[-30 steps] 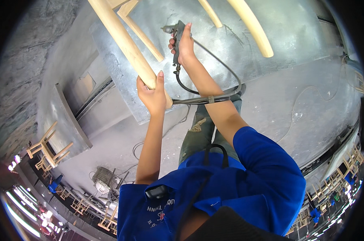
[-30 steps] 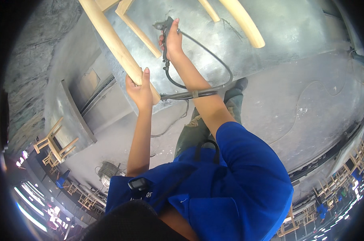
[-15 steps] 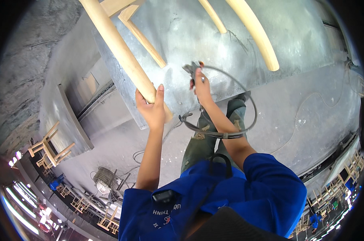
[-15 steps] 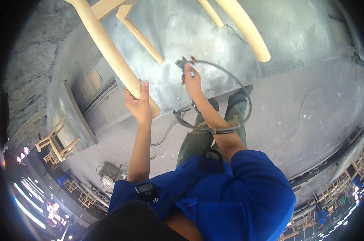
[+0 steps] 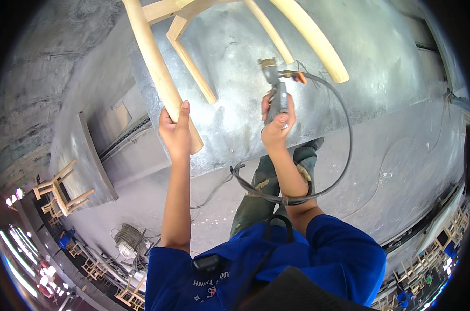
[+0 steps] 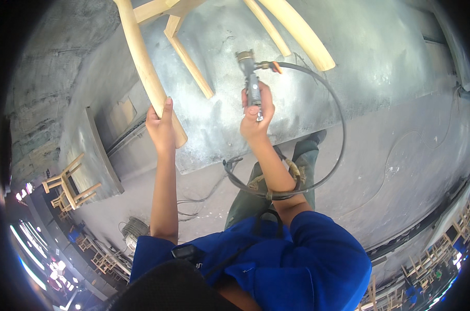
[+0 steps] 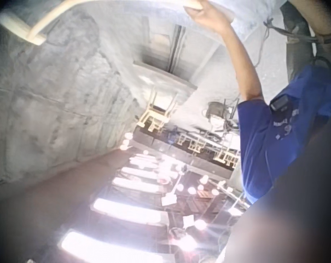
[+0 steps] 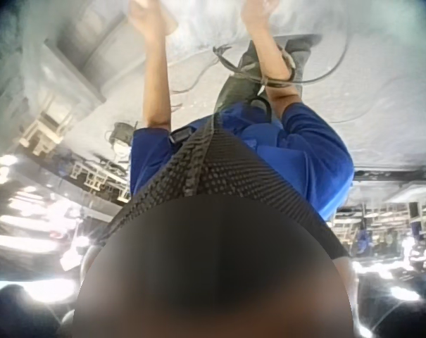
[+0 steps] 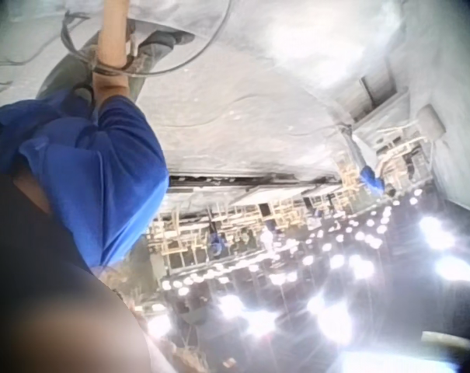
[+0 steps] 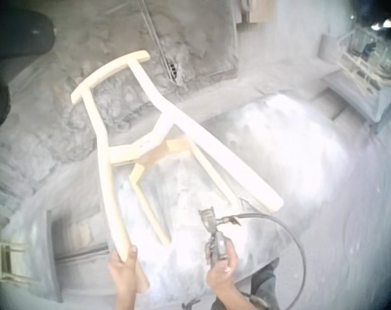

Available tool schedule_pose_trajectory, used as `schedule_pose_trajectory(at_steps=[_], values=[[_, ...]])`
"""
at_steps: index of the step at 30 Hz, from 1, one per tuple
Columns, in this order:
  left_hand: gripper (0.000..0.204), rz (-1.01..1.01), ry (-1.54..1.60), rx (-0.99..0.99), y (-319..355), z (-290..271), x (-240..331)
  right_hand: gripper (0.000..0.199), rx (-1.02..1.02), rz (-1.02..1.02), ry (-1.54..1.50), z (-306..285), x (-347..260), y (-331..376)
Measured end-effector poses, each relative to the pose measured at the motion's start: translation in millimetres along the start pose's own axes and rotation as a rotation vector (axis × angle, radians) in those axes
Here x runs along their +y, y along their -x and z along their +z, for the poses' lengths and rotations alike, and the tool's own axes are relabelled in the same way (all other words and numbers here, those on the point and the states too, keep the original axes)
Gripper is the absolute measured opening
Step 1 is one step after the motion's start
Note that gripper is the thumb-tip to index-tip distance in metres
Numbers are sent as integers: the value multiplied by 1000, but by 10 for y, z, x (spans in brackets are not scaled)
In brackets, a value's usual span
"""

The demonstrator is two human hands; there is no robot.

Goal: The person uses a handheld spray gun to apply finish to wooden chairs in a factory. They rotate and reposition each chair to coat all surfaces, then move to the next chair on the production line.

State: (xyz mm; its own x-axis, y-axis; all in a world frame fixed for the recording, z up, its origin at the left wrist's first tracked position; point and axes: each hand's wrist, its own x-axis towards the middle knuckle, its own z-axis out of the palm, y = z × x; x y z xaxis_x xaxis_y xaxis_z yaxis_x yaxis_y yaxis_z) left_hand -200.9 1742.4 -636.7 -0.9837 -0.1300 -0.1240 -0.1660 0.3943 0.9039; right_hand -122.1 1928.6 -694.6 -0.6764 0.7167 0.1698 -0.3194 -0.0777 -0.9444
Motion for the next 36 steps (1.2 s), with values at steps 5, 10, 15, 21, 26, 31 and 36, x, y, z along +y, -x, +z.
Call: schedule_pose_trajectory(at_steps=[5, 10, 15, 21, 26, 31, 36], values=[[33, 7, -7, 0, -9, -4, -38, 88, -285, 402, -411, 287, 3, 78], [30, 2, -12, 11, 73, -27, -54, 83, -228, 384, -285, 527, 375, -274], [32, -7, -35, 4, 123, -68, -68, 64, 101, 407, -140, 397, 804, -786], [37, 41, 65, 44, 150, -69, -169, 53, 217, 401, -98, 49, 831, -730], [37, 23, 84, 44, 224, -133, -189, 58, -130, 399, -84, -90, 249, 0], [40, 45, 27, 55, 384, -223, -240, 74, -331, 391, -98, -78, -676, 259], [43, 80, 68, 76, 689, -279, -371, 91, -43, 599, -254, -310, -1475, 224]])
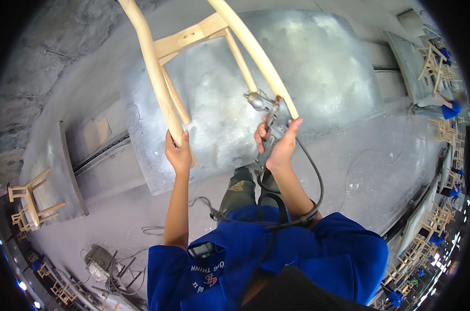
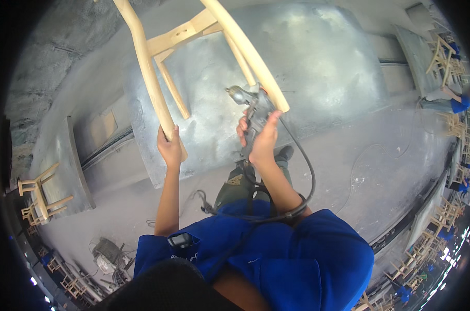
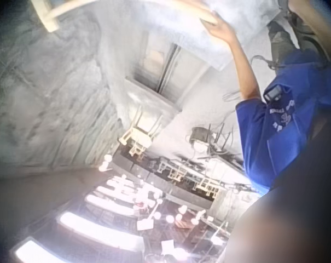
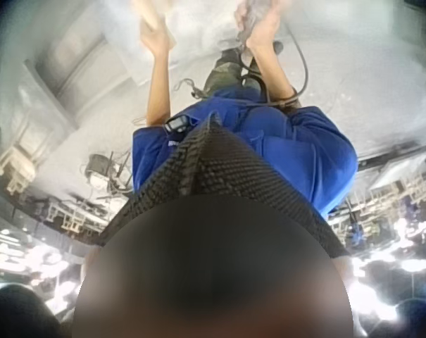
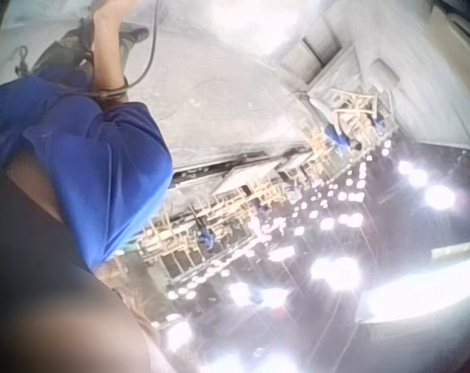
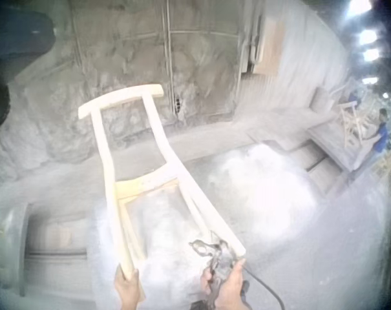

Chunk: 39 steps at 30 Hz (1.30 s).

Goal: The person uses a handheld spray gun to apply finish to wooden chairs in a factory. They rotate and reposition each chair to coat all surfaces, then move to the next chair on the production line.

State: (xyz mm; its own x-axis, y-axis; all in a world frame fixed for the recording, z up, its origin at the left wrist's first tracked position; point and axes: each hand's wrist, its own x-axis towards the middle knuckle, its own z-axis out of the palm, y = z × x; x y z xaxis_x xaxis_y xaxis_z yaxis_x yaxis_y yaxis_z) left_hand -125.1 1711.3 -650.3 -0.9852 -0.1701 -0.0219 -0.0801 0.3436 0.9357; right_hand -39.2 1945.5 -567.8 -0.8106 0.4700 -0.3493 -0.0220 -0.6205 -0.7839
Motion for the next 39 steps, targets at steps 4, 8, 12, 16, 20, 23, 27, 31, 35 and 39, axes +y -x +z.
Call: schedule_pose_trajectory(at_steps=[4, 8, 12, 16, 20, 23, 27, 31, 35, 39], values=[[44, 124, -30, 42, 259, -59, -168, 94, 91, -134, 68, -238, -239, 475], [53, 170, -96, 86, 542, -136, -384, 98, 15, -261, 381, -358, -585, 689], [71, 155, -174, 60, 799, -174, -587, 100, -243, -499, 588, -82, -1088, 450], [80, 85, -170, 4, 1046, -193, -799, 96, -267, -686, 531, 338, -1638, -75], [79, 5, -166, -65, 1172, -202, -967, 80, -114, -799, 376, 649, -1966, -376], [79, 58, -165, -22, 1242, -205, -1022, 79, -113, -864, 362, 830, -1985, -296], [76, 67, -182, 6, 1324, -196, -1037, 82, -346, -818, 470, 1241, -1821, -39], [70, 106, -180, 28, 1398, -191, -1088, 85, -639, -586, 508, 1881, -1723, 200], [60, 103, -159, -6, 1516, -215, -1220, 87, -811, -601, 530, 2354, -2111, 217], [49, 179, -157, -21, 1628, -213, -1389, 76, -526, -605, 597, 2233, -2764, 113]])
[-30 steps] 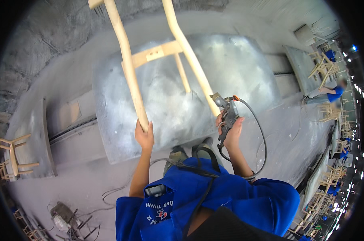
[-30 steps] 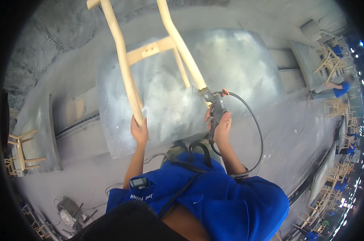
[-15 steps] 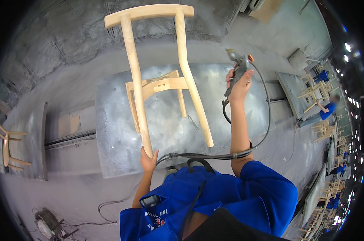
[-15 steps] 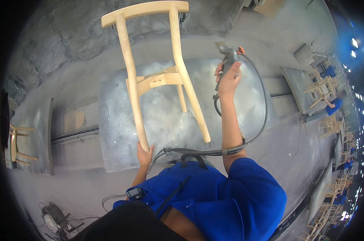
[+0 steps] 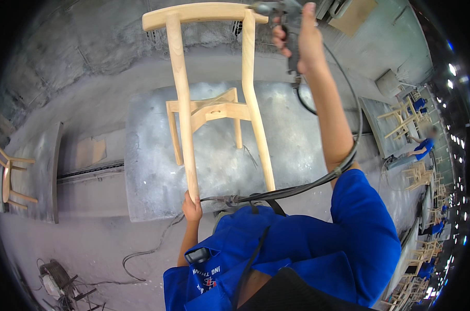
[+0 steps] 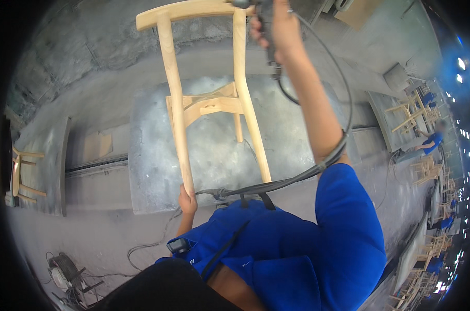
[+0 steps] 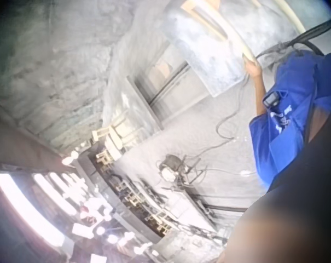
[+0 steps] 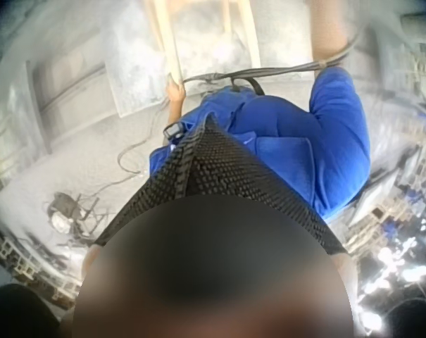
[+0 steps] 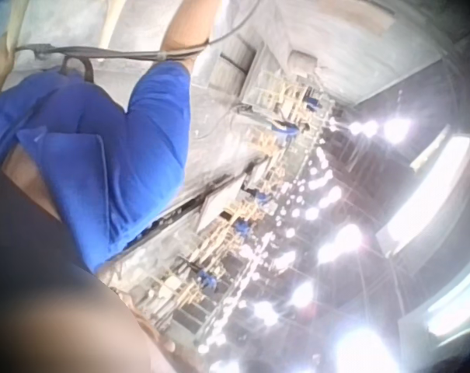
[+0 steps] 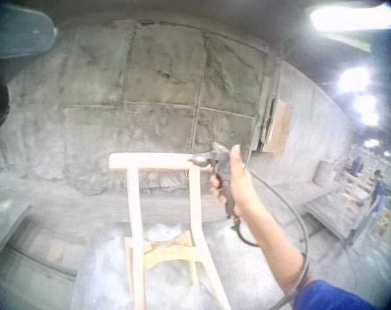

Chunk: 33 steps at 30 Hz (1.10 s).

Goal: The person uses a handheld spray gun to apply finish to wooden chairs in a factory. They rotate and reposition each chair to coat all surfaces, then move to the next chair on the production line.

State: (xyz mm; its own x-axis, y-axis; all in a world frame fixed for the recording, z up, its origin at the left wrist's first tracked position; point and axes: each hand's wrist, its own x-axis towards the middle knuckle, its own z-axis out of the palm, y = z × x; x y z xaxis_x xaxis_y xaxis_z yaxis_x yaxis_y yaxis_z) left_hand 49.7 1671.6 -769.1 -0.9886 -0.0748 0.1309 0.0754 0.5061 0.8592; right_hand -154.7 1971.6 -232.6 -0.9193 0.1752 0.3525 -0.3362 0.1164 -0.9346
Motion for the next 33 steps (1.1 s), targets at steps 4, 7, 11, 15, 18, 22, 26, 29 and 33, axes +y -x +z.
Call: schedule_pose_trajectory(at_steps=[4, 7, 11, 15, 18, 22, 26, 29, 33], values=[[46, 10, -11, 29, 189, 57, -109, 85, 199, -15, 63, -817, -72, 165], [46, -54, -59, -24, 380, 61, -144, 84, 302, 6, 34, -1477, 51, 496], [48, -165, -97, -187, 591, -44, -114, 84, 391, 61, 169, -2114, 630, 1263], [42, -89, -34, -165, 634, -162, -8, 88, 580, 436, 253, -2269, 1401, 2527], [38, -280, 97, -231, 572, -136, 48, 82, 635, 672, 98, -2157, 1796, 3443], [37, -192, 158, -310, 469, 221, 4, 85, 745, 907, -148, -1942, 1944, 4154], [36, -206, 149, -352, 322, 723, -81, 89, 759, 900, -81, -1839, 1845, 4243], [34, -32, 36, -321, -89, 1196, -99, 89, 754, 778, -102, -1935, 1590, 4055], [32, 50, -139, -263, -816, 1687, 9, 100, 756, 487, -171, -2107, 1043, 3674]])
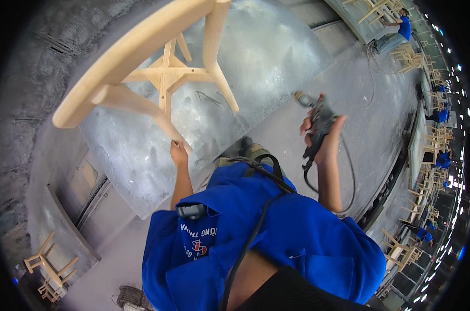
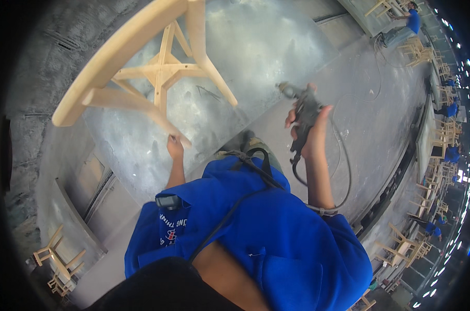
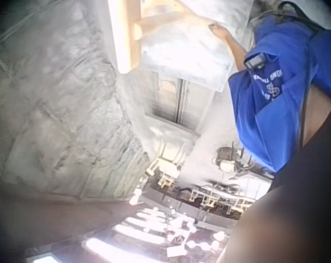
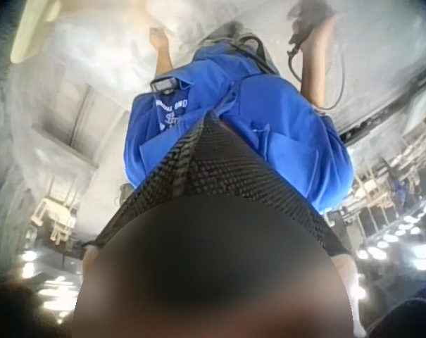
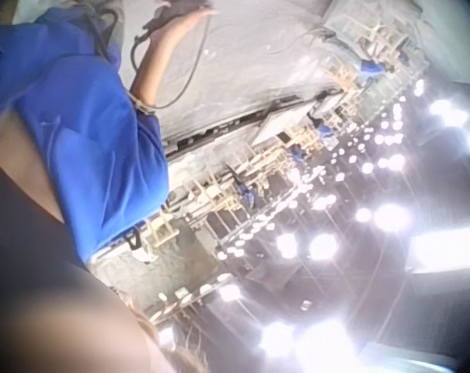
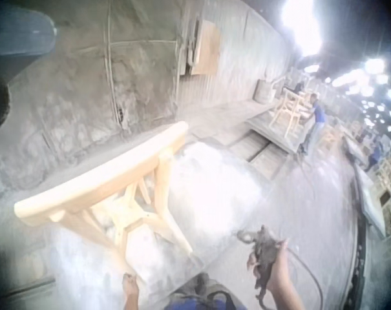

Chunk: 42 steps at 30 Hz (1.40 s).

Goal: The person uses a handheld spray gun to apply finish to wooden chairs in a factory. They rotate and reposition each chair to coat all surfaces, then move to the next chair on the production line.

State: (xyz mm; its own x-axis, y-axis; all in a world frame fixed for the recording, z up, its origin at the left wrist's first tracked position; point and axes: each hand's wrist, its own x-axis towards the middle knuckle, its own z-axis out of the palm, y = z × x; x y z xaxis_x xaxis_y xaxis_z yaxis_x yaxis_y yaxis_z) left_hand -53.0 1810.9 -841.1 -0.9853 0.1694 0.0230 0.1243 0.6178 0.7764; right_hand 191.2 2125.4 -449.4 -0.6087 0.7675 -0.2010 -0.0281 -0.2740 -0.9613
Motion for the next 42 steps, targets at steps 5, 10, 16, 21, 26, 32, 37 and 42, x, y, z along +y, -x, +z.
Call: schedule_pose_trajectory(at_steps=[5, 10, 16, 21, 26, 32, 37, 42], values=[[34, 199, 10, -313, -205, 170, 387, 103, -210, -293, -247, -21, -610, -75], [48, 55, 287, -837, 881, 431, 995, 99, -186, -45, -280, -175, -136, -504], [67, -121, 127, -926, 1849, 45, 1177, 88, -53, 392, -360, -603, 1309, -1082], [70, -287, 35, -632, 2275, -471, 999, 84, 139, 529, -290, -1178, 2317, -1301], [72, -351, 74, -488, 2398, -851, 1174, 80, 310, 587, -270, -1517, 2744, -1157], [71, -260, 170, -428, 2123, -1132, 1579, 84, 242, 554, -271, -1165, 2404, -756], [70, -209, 297, -435, 2052, -1523, 1620, 90, -38, 375, -614, -467, 1925, -304], [66, -152, 324, -367, 1912, -2034, 1393, 93, 54, 408, -458, 92, 1920, 33]])
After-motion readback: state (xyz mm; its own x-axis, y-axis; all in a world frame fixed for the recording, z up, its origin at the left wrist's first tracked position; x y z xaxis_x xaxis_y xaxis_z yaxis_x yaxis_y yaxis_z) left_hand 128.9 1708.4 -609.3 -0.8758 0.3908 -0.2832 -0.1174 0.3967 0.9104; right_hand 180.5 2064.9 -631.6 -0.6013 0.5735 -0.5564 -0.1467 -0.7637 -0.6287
